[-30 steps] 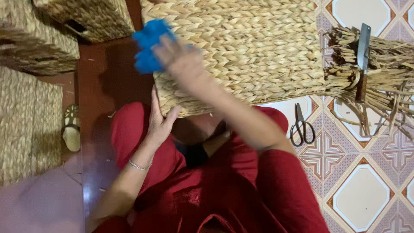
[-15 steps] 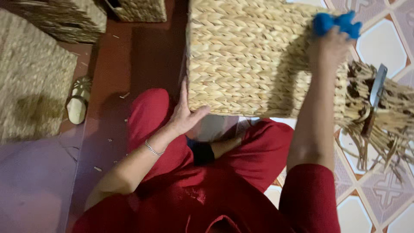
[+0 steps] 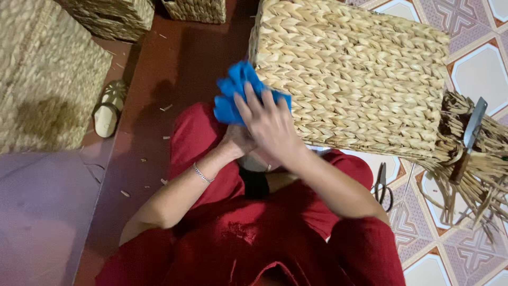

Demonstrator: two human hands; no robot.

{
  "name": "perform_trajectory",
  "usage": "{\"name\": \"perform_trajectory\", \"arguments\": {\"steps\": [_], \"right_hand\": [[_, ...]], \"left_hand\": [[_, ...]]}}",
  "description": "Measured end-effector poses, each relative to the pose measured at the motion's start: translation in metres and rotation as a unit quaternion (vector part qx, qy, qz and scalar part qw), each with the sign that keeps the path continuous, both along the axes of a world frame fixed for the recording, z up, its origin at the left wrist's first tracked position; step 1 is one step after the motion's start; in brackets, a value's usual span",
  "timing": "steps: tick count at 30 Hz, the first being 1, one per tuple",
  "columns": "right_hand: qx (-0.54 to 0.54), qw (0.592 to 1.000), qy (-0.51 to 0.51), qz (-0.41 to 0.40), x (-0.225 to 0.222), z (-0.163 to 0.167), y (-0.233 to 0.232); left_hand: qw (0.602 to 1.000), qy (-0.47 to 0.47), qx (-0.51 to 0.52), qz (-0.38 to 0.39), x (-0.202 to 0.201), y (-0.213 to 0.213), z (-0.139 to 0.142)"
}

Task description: The person sits on the floor holding a woven water-hyacinth basket on their lap and wipes its surfaces with a blue cloth, rotating the basket to reach different sides. They use scissors to trim stray fibers from the weave and continue wiping the basket's exterior and interior.

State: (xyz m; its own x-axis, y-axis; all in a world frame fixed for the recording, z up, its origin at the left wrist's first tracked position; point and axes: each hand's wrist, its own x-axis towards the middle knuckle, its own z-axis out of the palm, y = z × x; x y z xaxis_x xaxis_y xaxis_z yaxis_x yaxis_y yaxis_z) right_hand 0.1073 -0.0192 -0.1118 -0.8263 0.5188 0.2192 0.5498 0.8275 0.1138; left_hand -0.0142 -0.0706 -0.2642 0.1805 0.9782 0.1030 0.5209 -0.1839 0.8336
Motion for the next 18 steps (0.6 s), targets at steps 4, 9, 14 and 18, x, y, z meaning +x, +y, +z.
{"name": "perform_trajectory", "arguments": {"steps": [4,9,14,18], "right_hand": [[-0.018,0.999,0.021,-0.03,0.074,-0.002,-0.026],[0.066,0.975,0.024,-0.213,0.222,-0.018,0.021],[0.146,0.904,-0.003,-0.401,0.332,-0.035,0.041],[0.097,0.904,0.081,-0.409,0.254,-0.057,0.03]], "left_hand": [[0.971,-0.237,-0.027,0.017,0.002,0.0,0.009],[0.93,-0.364,-0.044,0.025,0.007,0.001,0.035],[0.952,-0.306,-0.002,0.021,0.007,-0.001,0.042],[0.963,-0.267,-0.026,0.04,0.005,-0.008,0.034]]}}
